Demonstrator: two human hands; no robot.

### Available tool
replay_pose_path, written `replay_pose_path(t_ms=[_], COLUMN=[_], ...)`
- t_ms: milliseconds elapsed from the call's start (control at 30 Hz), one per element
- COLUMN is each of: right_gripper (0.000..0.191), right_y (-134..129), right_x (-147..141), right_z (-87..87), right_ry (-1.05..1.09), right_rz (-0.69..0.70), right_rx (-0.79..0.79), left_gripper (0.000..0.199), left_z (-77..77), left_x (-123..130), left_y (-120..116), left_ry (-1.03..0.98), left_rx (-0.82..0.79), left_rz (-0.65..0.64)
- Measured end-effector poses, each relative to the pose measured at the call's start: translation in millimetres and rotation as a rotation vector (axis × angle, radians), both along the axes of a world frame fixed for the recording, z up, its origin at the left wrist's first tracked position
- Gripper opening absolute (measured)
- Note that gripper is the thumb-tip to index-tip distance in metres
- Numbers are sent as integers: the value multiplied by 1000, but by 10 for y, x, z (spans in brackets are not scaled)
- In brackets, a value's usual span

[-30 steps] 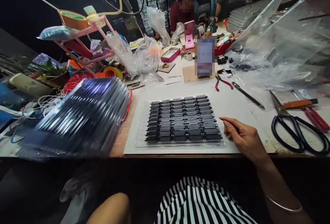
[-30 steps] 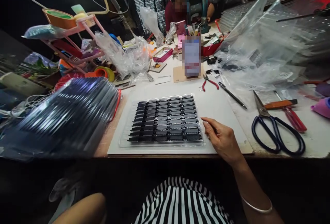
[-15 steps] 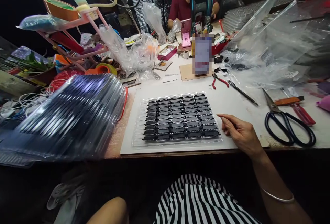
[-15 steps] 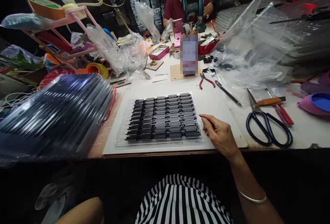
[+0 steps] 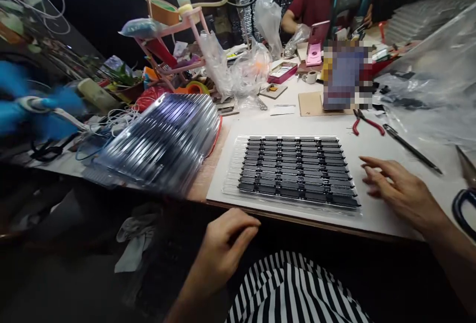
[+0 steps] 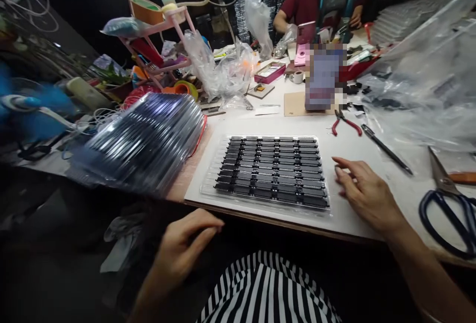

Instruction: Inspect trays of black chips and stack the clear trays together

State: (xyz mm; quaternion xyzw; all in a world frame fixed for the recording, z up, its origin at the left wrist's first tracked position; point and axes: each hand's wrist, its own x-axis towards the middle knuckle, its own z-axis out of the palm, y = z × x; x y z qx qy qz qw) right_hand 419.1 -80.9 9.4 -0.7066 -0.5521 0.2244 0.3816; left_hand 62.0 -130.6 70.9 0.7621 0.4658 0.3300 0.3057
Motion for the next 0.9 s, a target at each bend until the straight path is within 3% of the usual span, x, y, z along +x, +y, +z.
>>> replay_pose_path(t_ms=[100,200,300,367,433,533,567,667,767,900], right_gripper=[51,58,57,55,55,55,53,50,48,60], right_y=[390,818,1085,1101,966,510,315,-241,-557,-549], right_x=[44,12,-47,-61,-48,-52,-84,-324,-729,-1338], right_z=[94,144,145,147,179,313,378,572,650,451], right_ry=[-319,-394,-387,-389,-406,-412,-389,-118,101,394], right_rz=[147,247,322,343,319,310,345,628,825,947], right_rx=[83,54,-15,-47,-69,-139,-179,-375,-391,-336], left_gripper=[18,23,31,40,48,56,58,65,66,68], left_z=[-302,-518,-582,-563,-517,-429,-398,-295,-173,-79], left_x=[130,268,351,361,327,217,182,176,403,911], left_y=[74,16,-46,-55,-22,179,304,837,1416,1856], left_ry=[28,61,118,118,77,51,79,293,554,638], left_rx=[-35,30,45,-18,-126,-244,-253,-209,-158,-94], left_rz=[-11,25,58,84,109,148,158,157,42,-154])
